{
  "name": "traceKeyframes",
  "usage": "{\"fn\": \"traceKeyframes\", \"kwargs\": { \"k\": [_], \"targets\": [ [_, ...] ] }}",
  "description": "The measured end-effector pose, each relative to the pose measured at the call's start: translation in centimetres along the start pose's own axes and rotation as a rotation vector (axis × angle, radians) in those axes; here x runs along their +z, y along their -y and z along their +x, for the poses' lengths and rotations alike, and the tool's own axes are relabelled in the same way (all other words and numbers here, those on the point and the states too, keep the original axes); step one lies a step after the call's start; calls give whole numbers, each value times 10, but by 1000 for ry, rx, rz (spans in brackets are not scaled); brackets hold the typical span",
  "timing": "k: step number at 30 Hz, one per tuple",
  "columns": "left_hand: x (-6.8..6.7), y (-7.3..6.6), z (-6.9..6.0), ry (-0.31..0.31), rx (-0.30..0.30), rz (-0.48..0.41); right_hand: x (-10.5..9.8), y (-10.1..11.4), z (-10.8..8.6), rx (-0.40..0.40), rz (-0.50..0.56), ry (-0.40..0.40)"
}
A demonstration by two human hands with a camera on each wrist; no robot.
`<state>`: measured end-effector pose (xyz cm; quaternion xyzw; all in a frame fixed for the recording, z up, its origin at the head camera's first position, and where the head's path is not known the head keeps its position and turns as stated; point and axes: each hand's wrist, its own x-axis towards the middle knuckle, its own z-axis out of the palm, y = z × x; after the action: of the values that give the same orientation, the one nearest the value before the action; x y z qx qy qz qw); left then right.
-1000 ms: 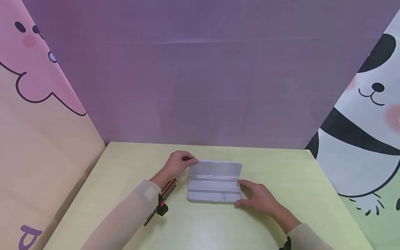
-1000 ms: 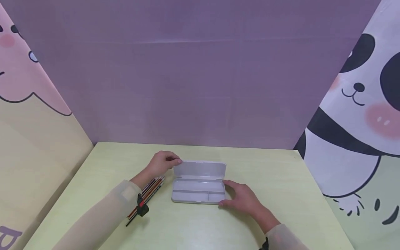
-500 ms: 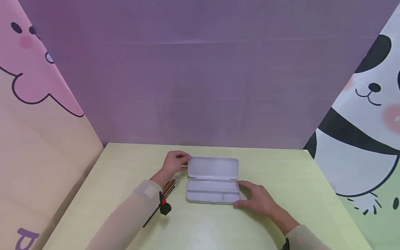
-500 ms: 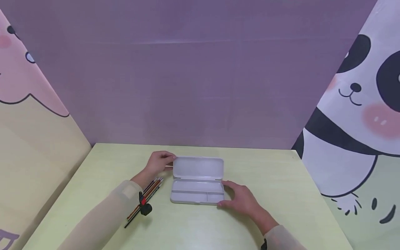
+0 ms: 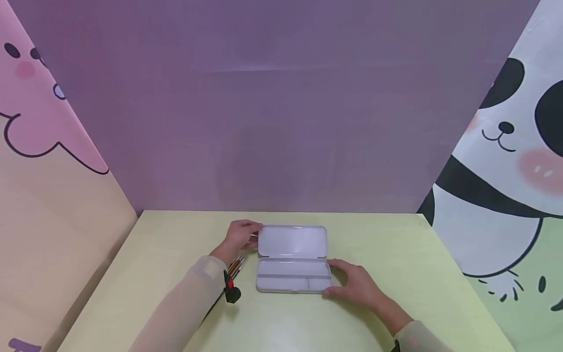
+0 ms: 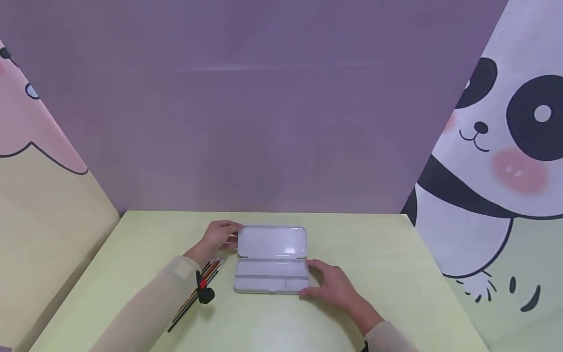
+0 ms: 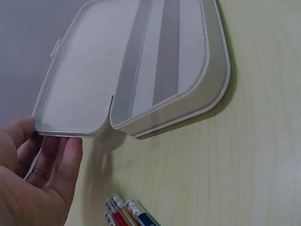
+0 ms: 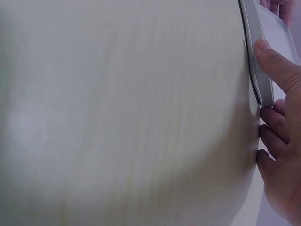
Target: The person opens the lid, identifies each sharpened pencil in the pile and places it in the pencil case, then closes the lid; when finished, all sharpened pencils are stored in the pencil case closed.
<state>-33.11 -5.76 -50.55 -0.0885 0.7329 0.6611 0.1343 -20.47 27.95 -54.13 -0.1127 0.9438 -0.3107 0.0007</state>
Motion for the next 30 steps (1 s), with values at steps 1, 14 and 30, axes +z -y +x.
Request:
{"fn": "traceKeyframes", "kwargs": {
  "k": [1,14,30],
  "targets": [
    [0,1,1,-4,1,3,0,1,0,-2,-2,-3],
    [-11,-9,-8,43,46,19,-1,3,13,-20,-39,11],
    [-77,-8,-54,144,108,172,-12,-2,8,-9,-41,-3]
  ]
}}
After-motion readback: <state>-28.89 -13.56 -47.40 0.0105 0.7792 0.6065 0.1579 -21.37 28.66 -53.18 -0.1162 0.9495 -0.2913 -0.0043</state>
